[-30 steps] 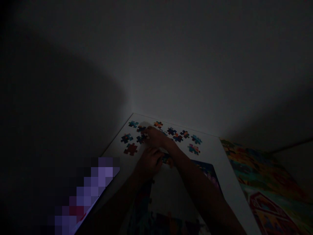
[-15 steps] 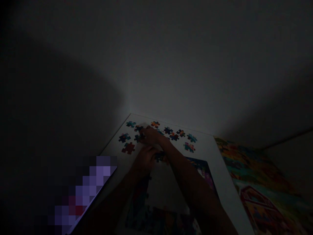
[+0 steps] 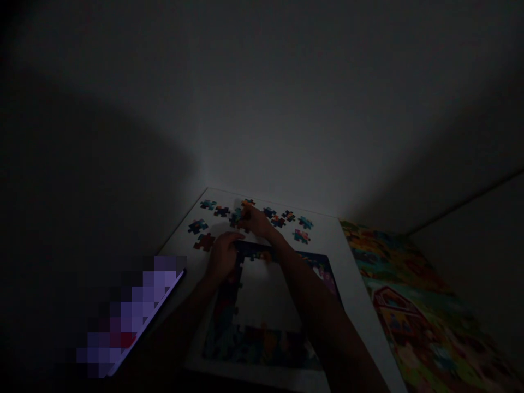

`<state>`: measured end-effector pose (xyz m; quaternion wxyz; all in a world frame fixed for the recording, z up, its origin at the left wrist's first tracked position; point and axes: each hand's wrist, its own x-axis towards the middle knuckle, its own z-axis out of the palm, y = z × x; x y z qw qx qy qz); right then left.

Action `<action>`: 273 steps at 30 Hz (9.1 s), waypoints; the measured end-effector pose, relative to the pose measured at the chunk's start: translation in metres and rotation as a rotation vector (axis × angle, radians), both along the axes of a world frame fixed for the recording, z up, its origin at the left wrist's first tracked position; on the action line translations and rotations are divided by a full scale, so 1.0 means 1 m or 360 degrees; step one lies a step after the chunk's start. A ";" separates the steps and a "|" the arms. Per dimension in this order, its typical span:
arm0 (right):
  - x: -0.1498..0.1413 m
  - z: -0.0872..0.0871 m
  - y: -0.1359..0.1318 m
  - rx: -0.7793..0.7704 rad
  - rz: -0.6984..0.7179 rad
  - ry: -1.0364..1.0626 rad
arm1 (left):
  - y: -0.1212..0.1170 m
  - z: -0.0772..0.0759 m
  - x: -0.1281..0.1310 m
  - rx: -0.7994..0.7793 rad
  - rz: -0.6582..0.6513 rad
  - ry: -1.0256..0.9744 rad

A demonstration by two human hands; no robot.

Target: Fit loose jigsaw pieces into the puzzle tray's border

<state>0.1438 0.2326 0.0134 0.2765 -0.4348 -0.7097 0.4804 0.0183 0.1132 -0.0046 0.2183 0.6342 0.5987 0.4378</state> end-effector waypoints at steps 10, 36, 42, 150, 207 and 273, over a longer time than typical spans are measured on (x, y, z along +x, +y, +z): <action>0.055 -0.001 -0.040 0.0035 -0.0152 0.0155 | 0.001 0.000 0.000 -0.0020 0.0027 -0.0019; 0.080 -0.008 -0.090 -0.0270 -0.0009 0.0300 | 0.003 0.004 0.000 -0.0013 -0.0001 0.0077; 0.079 -0.010 -0.102 -0.0192 0.0012 0.0329 | 0.003 0.002 0.001 -0.0003 0.0016 0.0088; 0.072 0.000 -0.136 0.0853 0.0159 -0.0780 | 0.004 0.003 0.002 -0.0018 0.0002 0.0132; 0.077 -0.002 -0.124 0.1077 0.0261 -0.0726 | -0.001 0.001 0.000 0.0147 -0.0558 0.0615; 0.169 -0.013 -0.075 0.0314 -0.1492 -0.0734 | 0.004 0.013 -0.008 -0.0091 0.0099 -0.0432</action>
